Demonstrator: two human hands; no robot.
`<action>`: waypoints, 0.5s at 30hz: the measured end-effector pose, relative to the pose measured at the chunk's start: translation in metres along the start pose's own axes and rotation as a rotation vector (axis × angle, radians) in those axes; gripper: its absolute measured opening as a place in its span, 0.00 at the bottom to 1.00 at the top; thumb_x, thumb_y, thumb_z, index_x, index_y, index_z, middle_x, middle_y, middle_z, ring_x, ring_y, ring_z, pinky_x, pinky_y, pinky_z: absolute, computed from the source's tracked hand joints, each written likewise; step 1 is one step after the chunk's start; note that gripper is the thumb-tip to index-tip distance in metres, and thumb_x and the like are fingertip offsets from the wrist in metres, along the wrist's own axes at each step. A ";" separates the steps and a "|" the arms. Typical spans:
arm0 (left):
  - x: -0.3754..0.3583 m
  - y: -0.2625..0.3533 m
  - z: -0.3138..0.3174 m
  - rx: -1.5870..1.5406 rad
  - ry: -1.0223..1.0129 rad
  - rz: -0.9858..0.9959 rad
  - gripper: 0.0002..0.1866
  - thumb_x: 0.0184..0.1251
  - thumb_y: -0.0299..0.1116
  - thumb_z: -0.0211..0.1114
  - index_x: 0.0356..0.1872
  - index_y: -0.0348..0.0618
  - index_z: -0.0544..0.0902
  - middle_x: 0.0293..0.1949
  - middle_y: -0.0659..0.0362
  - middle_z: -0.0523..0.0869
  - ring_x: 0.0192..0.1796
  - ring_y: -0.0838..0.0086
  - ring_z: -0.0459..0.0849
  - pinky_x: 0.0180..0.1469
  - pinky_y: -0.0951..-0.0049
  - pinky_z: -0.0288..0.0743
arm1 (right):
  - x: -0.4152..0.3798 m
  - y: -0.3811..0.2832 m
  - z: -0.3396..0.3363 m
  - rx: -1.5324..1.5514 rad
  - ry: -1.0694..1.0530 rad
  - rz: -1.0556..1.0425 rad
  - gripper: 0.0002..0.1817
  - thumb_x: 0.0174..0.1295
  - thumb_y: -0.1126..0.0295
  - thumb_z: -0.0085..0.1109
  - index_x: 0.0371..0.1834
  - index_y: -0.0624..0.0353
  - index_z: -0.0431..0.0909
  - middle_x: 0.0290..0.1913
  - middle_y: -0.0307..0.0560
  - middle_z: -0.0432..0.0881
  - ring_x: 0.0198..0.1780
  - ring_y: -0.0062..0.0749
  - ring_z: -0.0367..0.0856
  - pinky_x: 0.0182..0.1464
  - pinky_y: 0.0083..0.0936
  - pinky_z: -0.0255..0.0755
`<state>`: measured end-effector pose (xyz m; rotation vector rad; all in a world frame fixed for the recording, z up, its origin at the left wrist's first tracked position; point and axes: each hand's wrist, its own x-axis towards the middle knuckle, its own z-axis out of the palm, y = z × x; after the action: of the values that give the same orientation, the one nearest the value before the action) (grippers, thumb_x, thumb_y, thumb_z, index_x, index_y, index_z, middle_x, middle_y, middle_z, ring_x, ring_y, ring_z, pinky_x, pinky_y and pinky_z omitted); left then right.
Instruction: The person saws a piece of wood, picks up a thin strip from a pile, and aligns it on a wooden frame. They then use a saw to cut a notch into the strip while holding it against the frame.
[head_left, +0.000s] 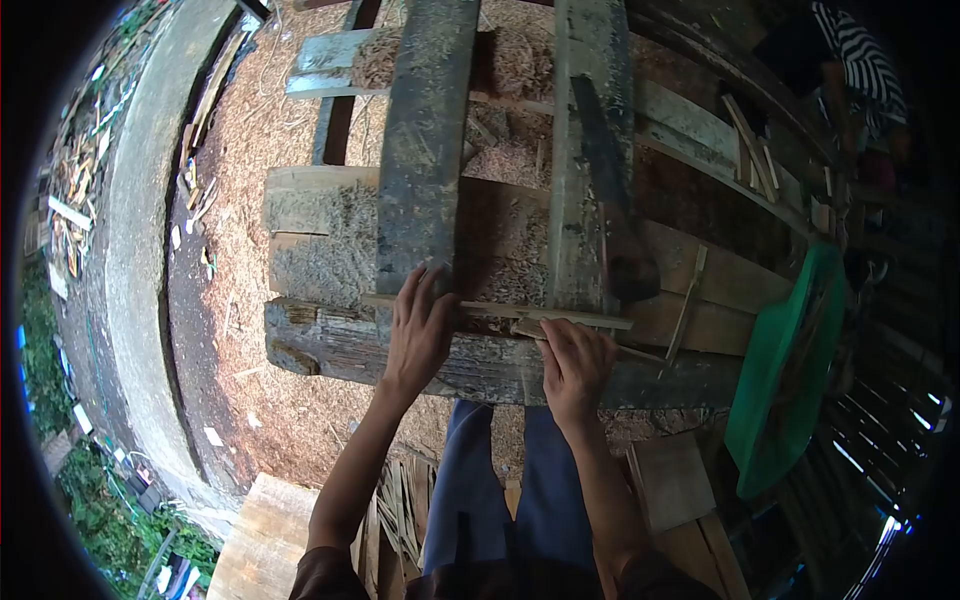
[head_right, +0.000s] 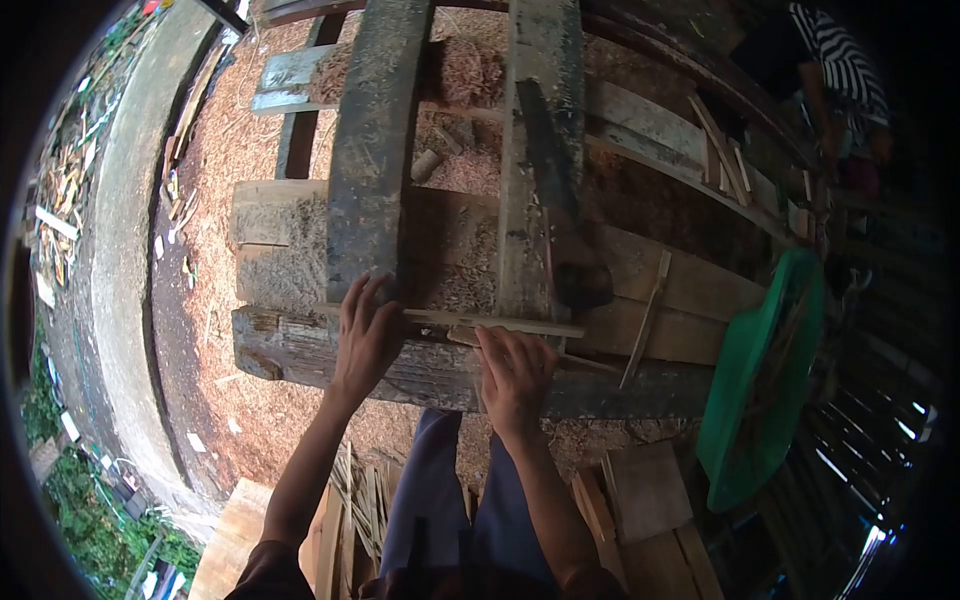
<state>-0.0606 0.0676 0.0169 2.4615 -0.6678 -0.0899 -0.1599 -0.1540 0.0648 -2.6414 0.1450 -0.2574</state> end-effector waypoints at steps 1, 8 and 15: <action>-0.003 0.002 0.001 -0.005 -0.009 0.011 0.13 0.71 0.26 0.66 0.54 0.40 0.82 0.73 0.45 0.74 0.79 0.44 0.65 0.78 0.43 0.62 | -0.005 0.005 -0.003 -0.006 0.006 0.024 0.22 0.68 0.70 0.71 0.65 0.51 0.83 0.57 0.39 0.85 0.59 0.35 0.81 0.67 0.44 0.63; -0.016 0.029 0.015 -0.042 -0.026 0.110 0.16 0.65 0.21 0.68 0.54 0.41 0.82 0.52 0.51 0.84 0.57 0.53 0.81 0.61 0.50 0.72 | -0.034 0.056 -0.036 -0.063 0.145 0.210 0.20 0.74 0.68 0.66 0.68 0.50 0.82 0.56 0.42 0.85 0.58 0.39 0.81 0.65 0.46 0.65; 0.003 0.120 0.062 -0.094 -0.165 0.206 0.16 0.64 0.22 0.67 0.54 0.43 0.81 0.51 0.54 0.83 0.54 0.56 0.80 0.59 0.55 0.70 | -0.057 0.165 -0.074 -0.249 0.235 0.465 0.19 0.79 0.65 0.60 0.69 0.59 0.81 0.55 0.48 0.85 0.58 0.47 0.82 0.64 0.47 0.68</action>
<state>-0.1238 -0.0503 0.0321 2.2979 -0.9626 -0.2402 -0.2407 -0.3240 0.0426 -2.7108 0.9064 -0.4088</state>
